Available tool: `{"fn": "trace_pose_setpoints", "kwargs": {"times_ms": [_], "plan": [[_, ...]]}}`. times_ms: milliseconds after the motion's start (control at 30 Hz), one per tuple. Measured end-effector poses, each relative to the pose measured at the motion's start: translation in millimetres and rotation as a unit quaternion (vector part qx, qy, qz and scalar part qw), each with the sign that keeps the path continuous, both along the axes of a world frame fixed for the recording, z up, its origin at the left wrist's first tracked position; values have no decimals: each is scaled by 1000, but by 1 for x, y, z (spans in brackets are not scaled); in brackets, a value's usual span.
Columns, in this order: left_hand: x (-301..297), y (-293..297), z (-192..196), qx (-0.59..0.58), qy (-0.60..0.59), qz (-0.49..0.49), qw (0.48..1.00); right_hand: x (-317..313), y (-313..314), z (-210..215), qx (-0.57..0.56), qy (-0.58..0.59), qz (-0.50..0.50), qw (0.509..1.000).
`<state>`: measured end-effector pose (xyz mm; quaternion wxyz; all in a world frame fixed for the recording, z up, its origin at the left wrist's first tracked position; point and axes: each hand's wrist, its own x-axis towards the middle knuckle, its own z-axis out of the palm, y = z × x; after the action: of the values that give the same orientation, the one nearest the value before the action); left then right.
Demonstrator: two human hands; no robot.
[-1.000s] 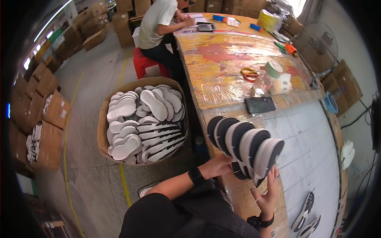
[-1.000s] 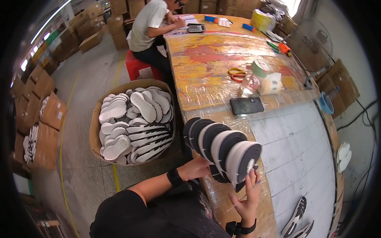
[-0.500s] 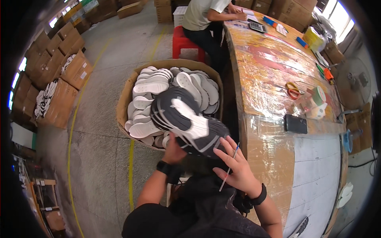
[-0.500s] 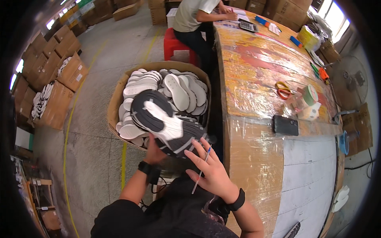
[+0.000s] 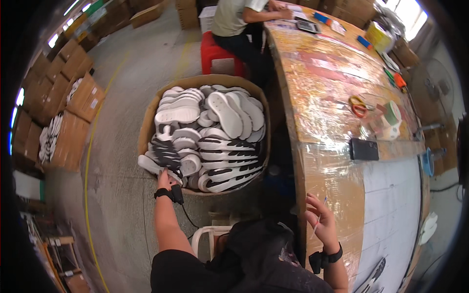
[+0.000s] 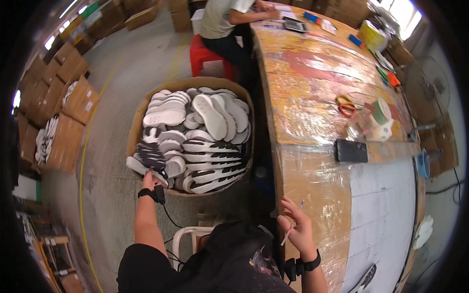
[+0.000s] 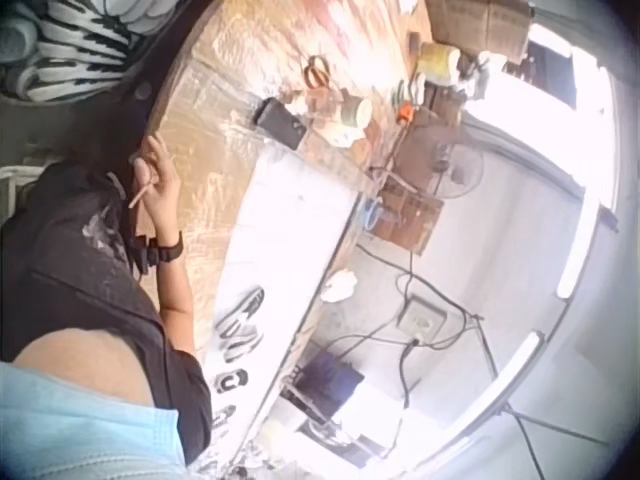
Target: The person assembles white and black shoe soles by hand. They pick up a white sole, attach a black sole piece, and place the finished unit into a cardboard box. The process is repeated for multiple pairs.
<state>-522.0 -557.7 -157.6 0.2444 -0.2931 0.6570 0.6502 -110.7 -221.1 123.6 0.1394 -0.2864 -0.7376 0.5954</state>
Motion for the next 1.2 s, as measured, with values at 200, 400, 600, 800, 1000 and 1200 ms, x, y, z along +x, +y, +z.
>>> {"fn": "trace_pose_setpoints", "kwargs": {"times_ms": [200,400,600,800,1000,1200], "plan": [[-36,24,-29,-498,217,-597,590,80,14,-9,-81,-12,-184,979],[-37,112,8,-287,266,-280,877,167,32,-23,8,-61,-309,949],[37,251,121,-84,416,-234,875,323,38,-30,184,-297,-511,785],[142,317,210,72,391,-404,824,455,36,-85,234,-603,-623,440],[300,399,260,214,246,-697,639,458,30,-51,131,-322,-686,639],[423,438,270,376,201,-821,380,321,2,-18,-14,147,-551,822]]}}
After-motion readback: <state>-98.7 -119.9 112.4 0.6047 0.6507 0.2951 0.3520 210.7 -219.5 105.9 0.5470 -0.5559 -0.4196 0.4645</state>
